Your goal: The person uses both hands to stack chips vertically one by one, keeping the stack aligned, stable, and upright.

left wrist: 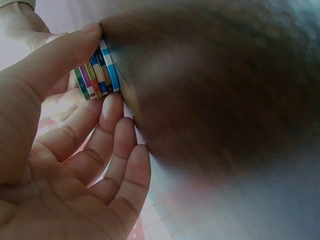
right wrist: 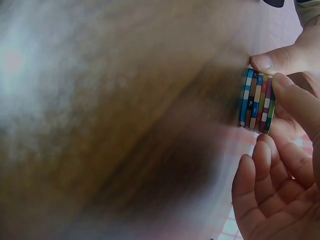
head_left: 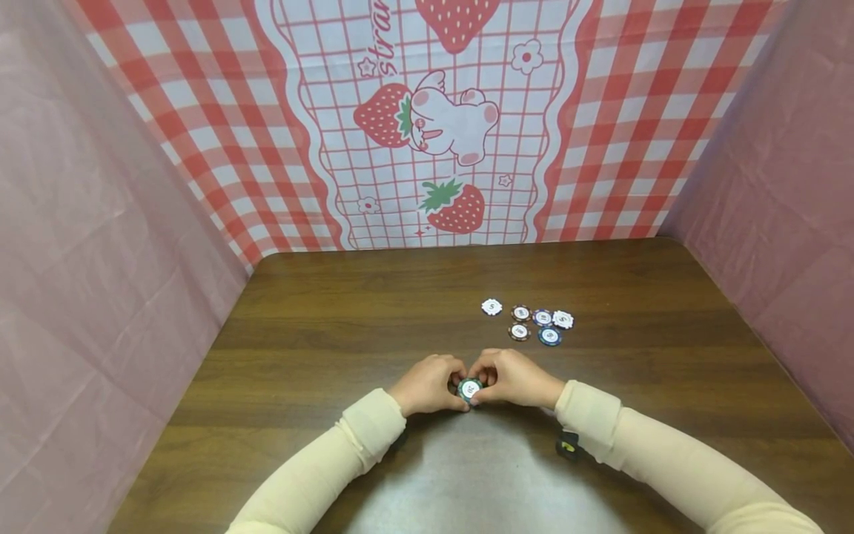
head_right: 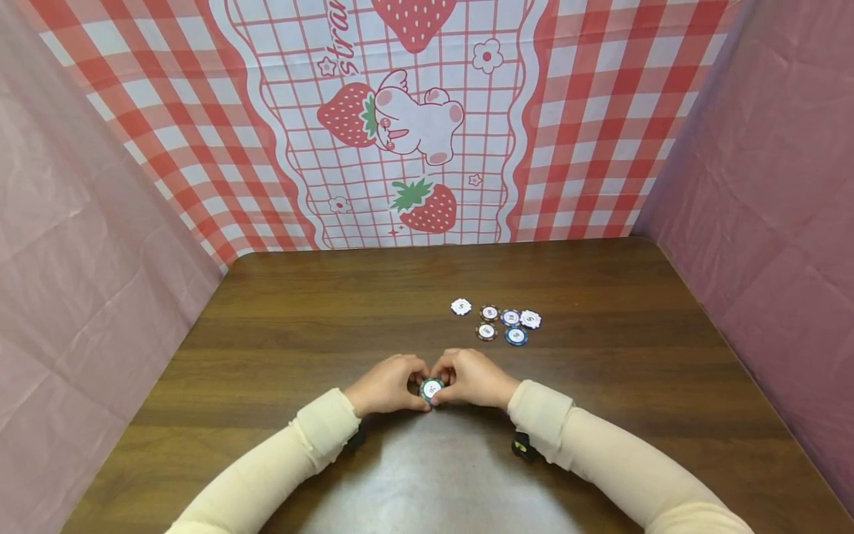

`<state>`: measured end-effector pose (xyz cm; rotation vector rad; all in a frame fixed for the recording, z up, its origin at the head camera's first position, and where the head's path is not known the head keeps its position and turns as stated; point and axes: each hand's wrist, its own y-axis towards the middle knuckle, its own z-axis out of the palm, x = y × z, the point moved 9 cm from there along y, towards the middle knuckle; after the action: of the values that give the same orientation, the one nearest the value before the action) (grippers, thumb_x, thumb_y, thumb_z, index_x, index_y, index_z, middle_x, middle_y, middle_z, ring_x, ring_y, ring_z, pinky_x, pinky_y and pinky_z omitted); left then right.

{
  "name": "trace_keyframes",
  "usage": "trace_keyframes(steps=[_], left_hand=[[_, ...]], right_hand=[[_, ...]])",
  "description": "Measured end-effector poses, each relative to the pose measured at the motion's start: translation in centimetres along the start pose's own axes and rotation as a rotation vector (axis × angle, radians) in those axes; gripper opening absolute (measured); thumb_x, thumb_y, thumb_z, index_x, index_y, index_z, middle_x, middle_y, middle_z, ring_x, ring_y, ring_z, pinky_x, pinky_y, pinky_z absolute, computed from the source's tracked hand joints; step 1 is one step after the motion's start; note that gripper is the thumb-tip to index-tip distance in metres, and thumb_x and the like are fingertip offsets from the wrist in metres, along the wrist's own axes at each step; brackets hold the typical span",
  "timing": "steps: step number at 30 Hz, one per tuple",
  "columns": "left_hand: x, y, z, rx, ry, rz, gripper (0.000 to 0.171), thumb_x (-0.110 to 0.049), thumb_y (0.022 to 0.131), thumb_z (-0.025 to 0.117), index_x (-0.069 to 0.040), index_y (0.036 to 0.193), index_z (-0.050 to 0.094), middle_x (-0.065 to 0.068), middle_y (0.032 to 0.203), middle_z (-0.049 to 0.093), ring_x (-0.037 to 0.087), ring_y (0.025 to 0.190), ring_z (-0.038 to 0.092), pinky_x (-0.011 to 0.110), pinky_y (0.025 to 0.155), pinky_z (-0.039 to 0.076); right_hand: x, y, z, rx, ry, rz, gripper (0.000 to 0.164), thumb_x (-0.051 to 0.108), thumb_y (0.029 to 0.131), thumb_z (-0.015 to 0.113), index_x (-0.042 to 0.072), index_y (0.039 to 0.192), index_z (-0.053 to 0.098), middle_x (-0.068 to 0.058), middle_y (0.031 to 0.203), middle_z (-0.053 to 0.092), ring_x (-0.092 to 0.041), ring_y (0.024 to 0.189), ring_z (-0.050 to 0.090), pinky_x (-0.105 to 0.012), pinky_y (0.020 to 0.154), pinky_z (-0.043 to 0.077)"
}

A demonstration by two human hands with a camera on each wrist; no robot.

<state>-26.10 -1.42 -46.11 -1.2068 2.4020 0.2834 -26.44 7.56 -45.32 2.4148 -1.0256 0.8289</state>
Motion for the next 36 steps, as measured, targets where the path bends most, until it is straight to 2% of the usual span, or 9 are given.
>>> trace_keyframes(steps=[13,22,31,36], left_hand=[[0.0,0.0,0.0,0.000,-0.012,0.001,0.036,-0.029,0.067,0.088,-0.014,0.093,0.067,-0.008,0.083,0.063,0.003,0.076,0.052,0.017,0.071,0.042],[0.0,0.1,0.1,-0.002,-0.009,0.015,0.036,-0.029,0.068,0.088,-0.015,0.094,0.068,-0.007,0.085,0.065,0.003,0.078,0.054,0.017,0.073,0.043],[0.0,0.1,0.0,-0.003,-0.029,0.012,0.035,-0.027,0.068,0.088,-0.014,0.094,0.069,-0.006,0.085,0.065,0.005,0.080,0.056,0.018,0.073,0.044],[0.0,0.1,0.0,-0.005,-0.032,0.009,0.035,-0.026,0.067,0.088,-0.014,0.094,0.069,-0.006,0.085,0.065,0.005,0.080,0.057,0.018,0.074,0.044]], right_hand=[[-0.1,0.0,0.1,-0.009,0.000,0.002,0.024,0.022,0.070,0.085,0.015,0.090,0.072,0.005,0.078,0.060,-0.005,0.069,0.053,-0.018,0.062,0.045],[-0.4,-0.2,-0.5,-0.025,0.064,0.013,0.023,0.021,0.074,0.083,0.014,0.093,0.073,0.003,0.080,0.063,-0.005,0.071,0.055,-0.019,0.064,0.048],[-1.5,-0.6,-2.6,-0.116,0.127,0.059,0.040,0.023,0.077,0.082,0.002,0.109,0.068,0.002,0.080,0.065,-0.001,0.070,0.055,-0.020,0.063,0.048],[-2.2,-0.9,-4.1,-0.186,0.132,0.092,0.045,0.023,0.078,0.082,0.001,0.114,0.067,0.001,0.082,0.065,-0.003,0.070,0.055,-0.021,0.063,0.047]])
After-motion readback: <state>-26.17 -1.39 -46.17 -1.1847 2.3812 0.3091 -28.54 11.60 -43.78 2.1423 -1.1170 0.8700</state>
